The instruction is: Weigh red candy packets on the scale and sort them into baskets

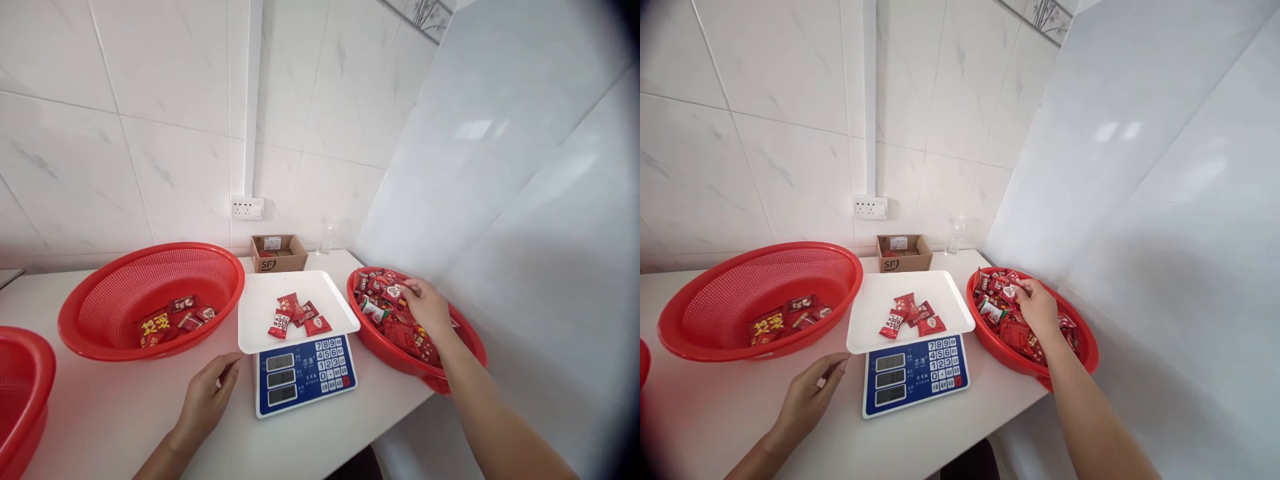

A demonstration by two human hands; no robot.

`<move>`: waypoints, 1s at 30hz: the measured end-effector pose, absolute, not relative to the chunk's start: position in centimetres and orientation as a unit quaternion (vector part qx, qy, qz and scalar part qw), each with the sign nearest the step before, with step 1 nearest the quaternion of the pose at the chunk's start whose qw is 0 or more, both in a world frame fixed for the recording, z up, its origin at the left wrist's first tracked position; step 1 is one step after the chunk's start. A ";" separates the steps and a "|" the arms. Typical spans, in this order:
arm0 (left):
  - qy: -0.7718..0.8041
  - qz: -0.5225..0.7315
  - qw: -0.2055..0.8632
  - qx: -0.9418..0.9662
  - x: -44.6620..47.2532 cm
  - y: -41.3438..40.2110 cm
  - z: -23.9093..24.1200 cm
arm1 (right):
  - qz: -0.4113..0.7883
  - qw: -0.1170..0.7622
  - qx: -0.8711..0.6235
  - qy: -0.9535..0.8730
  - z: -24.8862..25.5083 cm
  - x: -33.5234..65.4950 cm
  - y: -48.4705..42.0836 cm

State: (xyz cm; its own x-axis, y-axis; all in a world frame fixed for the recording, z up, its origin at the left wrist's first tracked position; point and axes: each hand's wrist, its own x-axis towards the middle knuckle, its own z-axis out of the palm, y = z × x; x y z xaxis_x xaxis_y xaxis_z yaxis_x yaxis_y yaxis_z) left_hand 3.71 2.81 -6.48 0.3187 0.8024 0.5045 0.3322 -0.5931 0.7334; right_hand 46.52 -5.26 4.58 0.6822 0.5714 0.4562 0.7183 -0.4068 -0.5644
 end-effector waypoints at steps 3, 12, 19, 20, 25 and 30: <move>0.367 0.451 0.263 0.770 3.7 2.8 -6.6 | 0.024 0.499 -0.758 -0.419 4.5 43.9 -4.2; 0.372 0.443 0.262 0.772 3.8 2.6 -6.4 | 0.299 0.462 -0.643 -0.533 2.4 33.0 0.3; 0.371 0.443 0.272 0.769 3.6 2.7 -6.8 | 0.115 0.358 -0.662 -0.649 1.7 31.0 1.3; 0.370 0.441 0.274 0.771 3.6 2.6 -6.8 | 0.095 0.349 -0.658 -0.660 1.7 31.0 1.2; 0.368 0.431 0.279 0.775 3.7 2.5 -6.5 | 0.102 0.285 -0.641 -0.705 1.0 30.4 0.5; 0.370 0.435 0.281 0.771 3.7 2.5 -6.5 | 0.064 0.343 -0.635 -0.690 2.1 31.4 -0.4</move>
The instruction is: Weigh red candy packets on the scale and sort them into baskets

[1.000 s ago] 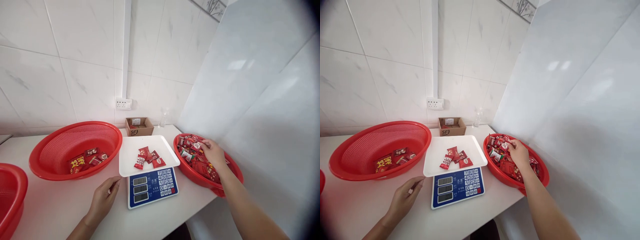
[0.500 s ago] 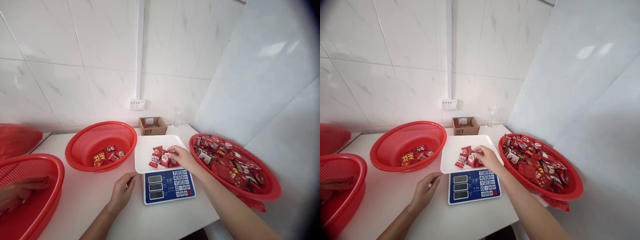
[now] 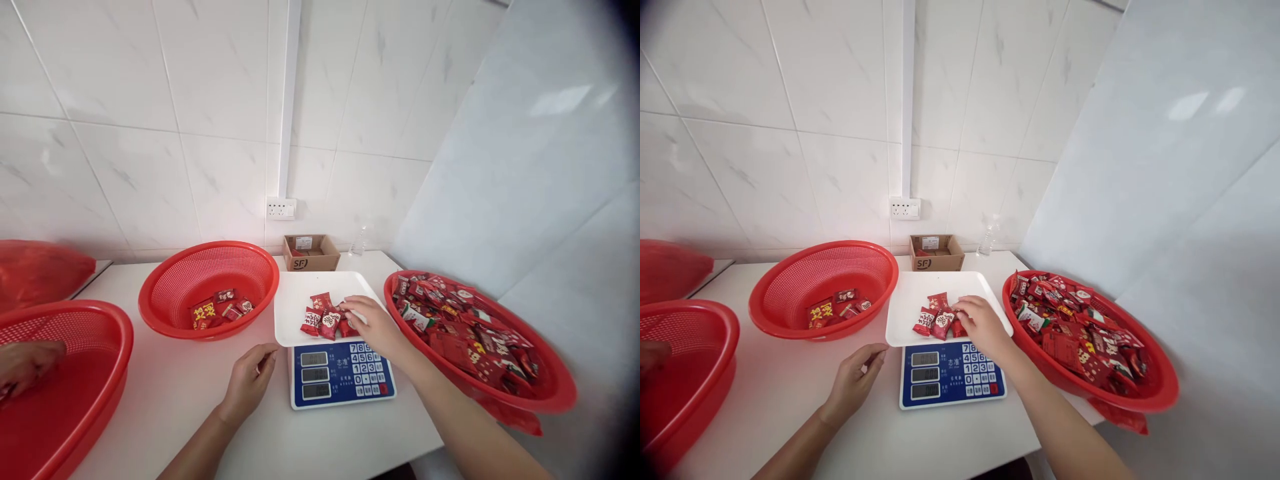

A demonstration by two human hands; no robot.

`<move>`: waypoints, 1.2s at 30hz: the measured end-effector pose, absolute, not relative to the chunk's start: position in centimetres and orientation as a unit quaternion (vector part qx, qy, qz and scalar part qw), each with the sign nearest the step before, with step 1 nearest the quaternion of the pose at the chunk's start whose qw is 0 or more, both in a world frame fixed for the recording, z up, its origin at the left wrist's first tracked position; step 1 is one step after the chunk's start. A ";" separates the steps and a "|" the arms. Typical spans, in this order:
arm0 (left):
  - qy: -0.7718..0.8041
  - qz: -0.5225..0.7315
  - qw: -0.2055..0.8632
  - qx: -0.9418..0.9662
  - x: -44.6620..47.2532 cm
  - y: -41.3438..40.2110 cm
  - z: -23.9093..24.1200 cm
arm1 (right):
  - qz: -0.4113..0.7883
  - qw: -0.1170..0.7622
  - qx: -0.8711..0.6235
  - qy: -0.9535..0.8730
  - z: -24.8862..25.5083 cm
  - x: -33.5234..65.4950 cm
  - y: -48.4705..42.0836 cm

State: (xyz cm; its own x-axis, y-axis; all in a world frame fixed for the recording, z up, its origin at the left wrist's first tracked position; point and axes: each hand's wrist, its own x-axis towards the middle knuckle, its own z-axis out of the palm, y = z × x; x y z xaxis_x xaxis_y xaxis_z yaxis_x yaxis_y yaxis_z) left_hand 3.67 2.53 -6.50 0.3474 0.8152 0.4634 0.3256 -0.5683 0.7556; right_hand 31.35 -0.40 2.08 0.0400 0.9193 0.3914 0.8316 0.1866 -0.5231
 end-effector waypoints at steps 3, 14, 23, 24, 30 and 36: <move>0.368 0.444 0.280 0.768 3.6 2.6 -6.6 | 0.011 0.421 -0.662 -0.619 3.3 32.9 -1.9; 0.379 0.459 0.259 0.760 3.7 2.6 -6.6 | 0.088 0.575 -0.745 -0.327 -7.1 35.2 -9.7; 0.414 0.502 0.164 0.741 3.2 2.7 -6.2 | 0.159 0.540 -0.761 -0.322 -11.4 35.9 -10.4; 0.414 0.507 0.147 0.742 3.0 2.6 -5.9 | 0.158 0.544 -0.759 -0.321 -11.5 35.9 -10.4; 0.423 0.498 -0.001 0.757 1.8 2.7 -3.7 | 0.172 0.576 -0.738 -0.307 -11.9 35.9 -10.6; 0.570 0.297 -0.064 0.763 -0.4 4.1 -1.4 | 0.180 0.575 -0.734 -0.313 -11.2 35.5 -10.7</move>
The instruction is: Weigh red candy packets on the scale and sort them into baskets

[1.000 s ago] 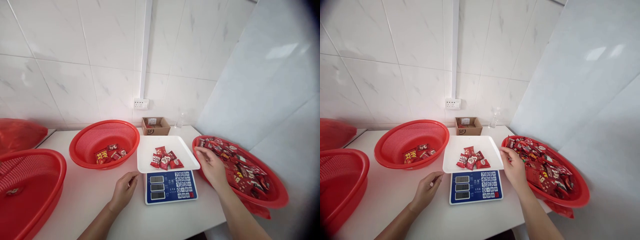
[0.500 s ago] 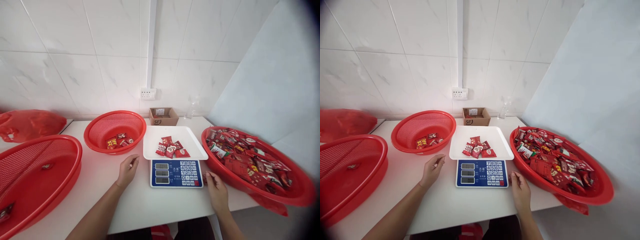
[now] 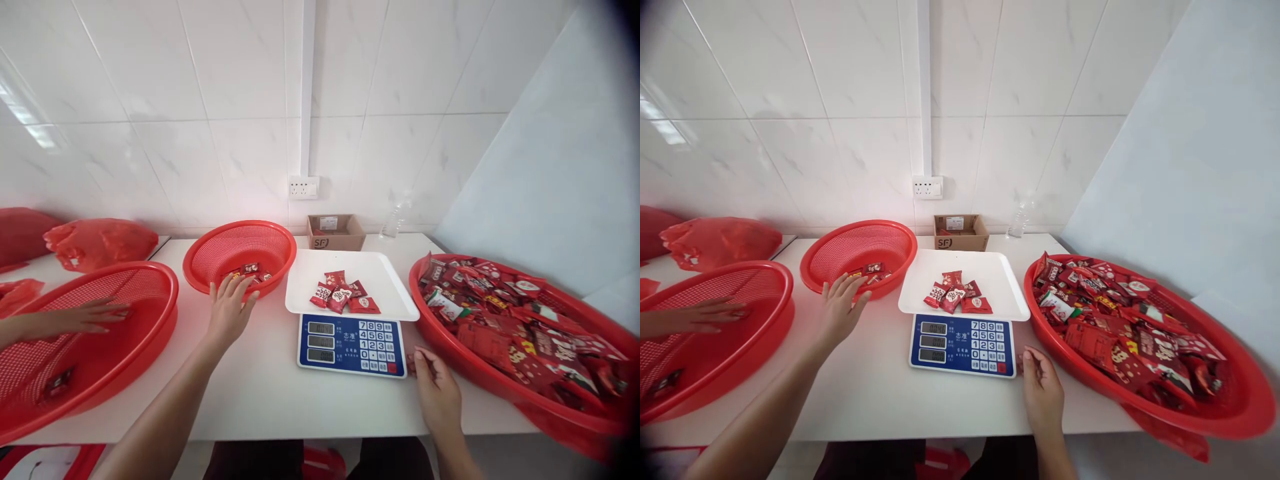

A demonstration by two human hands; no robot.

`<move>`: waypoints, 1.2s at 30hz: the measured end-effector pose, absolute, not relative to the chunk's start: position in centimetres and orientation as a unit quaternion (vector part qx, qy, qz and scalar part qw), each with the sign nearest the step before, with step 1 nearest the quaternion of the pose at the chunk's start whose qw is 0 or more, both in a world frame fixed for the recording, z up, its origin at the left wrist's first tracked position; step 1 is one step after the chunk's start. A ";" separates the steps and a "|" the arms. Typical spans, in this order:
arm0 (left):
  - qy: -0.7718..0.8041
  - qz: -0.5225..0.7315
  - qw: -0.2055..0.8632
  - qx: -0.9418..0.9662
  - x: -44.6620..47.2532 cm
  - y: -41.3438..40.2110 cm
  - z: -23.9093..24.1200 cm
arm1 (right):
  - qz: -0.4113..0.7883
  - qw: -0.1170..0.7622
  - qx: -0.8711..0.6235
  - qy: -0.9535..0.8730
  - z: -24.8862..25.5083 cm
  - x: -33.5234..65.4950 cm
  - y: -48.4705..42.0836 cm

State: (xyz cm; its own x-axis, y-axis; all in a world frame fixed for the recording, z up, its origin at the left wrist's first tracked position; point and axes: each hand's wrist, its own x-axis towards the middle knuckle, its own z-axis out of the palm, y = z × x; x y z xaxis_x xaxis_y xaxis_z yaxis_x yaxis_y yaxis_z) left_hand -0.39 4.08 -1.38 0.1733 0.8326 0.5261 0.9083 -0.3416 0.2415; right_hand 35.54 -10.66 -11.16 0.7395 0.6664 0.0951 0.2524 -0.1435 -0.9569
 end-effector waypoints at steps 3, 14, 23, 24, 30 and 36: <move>-0.621 -0.207 0.019 -0.756 -1.6 4.4 -0.5 | 0.180 0.577 -0.735 -0.307 -11.0 35.5 -10.8; -0.709 -0.089 -0.008 -0.700 -6.7 3.6 3.2 | 0.201 0.581 -0.724 -0.313 -10.9 35.8 -11.1; -0.753 -0.033 0.070 -0.654 -10.3 2.9 4.4 | 0.215 0.585 -0.719 -0.309 -11.3 36.0 -10.9; -0.759 -0.024 0.057 -0.648 -10.5 2.9 4.5 | 0.216 0.586 -0.717 -0.309 -11.3 36.1 -10.9; -0.779 0.008 -0.022 -0.626 -11.6 3.6 4.7 | 0.213 0.566 -0.731 -0.316 -12.1 36.6 -10.9; -0.790 0.028 -0.057 -0.610 -13.2 4.5 4.6 | 0.203 0.557 -0.738 -0.321 -12.1 36.6 -10.9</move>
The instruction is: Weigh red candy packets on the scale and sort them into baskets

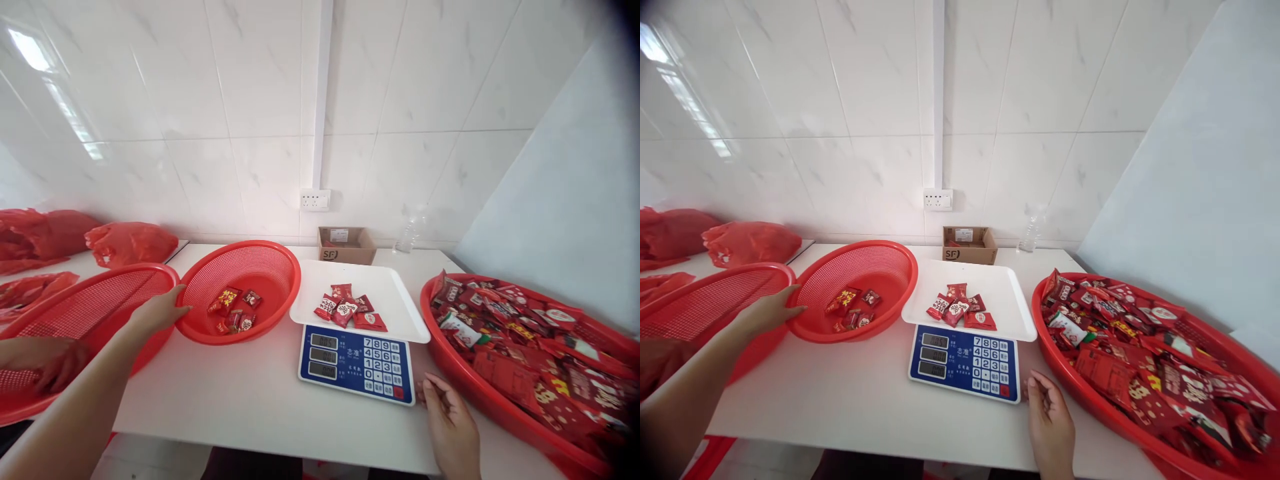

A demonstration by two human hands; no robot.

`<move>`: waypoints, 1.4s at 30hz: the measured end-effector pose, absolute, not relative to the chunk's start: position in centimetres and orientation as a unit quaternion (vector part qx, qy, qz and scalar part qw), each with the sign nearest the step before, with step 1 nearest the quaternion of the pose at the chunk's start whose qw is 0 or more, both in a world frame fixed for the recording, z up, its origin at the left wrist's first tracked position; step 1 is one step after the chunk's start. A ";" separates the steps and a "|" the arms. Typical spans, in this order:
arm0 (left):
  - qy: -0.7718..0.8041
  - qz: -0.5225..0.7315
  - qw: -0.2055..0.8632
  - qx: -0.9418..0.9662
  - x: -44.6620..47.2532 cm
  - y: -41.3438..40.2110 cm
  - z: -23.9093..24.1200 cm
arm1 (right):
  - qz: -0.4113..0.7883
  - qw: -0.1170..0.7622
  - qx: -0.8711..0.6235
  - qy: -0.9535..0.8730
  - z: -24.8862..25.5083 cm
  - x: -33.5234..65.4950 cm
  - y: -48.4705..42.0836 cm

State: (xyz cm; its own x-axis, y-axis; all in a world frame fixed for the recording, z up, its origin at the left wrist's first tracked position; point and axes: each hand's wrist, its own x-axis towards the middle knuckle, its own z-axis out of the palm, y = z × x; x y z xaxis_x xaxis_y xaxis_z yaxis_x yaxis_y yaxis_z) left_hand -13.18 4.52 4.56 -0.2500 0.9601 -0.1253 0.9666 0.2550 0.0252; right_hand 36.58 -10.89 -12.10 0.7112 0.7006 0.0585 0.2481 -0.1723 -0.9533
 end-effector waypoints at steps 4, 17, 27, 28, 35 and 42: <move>0.783 -0.034 0.065 0.617 -14.5 5.3 4.4 | 0.188 0.556 -0.740 -0.327 -12.1 36.5 -10.9; 0.789 -0.052 0.058 0.610 -15.2 6.6 4.5 | 0.206 0.545 -0.741 -0.334 -12.5 36.9 -10.7; 0.783 -0.064 0.071 0.615 -16.0 7.6 4.6 | 0.201 0.544 -0.744 -0.331 -12.5 36.9 -10.8; 0.782 -0.065 0.070 0.616 -16.1 7.7 4.5 | 0.195 0.547 -0.742 -0.335 -12.5 36.8 -10.8; 0.779 -0.069 0.054 0.621 -15.9 8.5 4.2 | 0.169 0.550 -0.742 -0.343 -12.0 36.5 -10.7; 0.761 -0.067 0.041 0.644 -16.1 9.5 4.2 | 0.179 0.527 -0.756 -0.343 -11.6 36.4 -10.8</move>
State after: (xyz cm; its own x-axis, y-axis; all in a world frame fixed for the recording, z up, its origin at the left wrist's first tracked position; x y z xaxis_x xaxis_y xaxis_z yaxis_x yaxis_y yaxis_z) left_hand -16.13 9.54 4.21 -0.1682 0.9746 -0.1477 0.9855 0.1627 -0.0488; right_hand 36.40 -10.77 -11.58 0.6999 0.7084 0.0910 0.3307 -0.2084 -0.9204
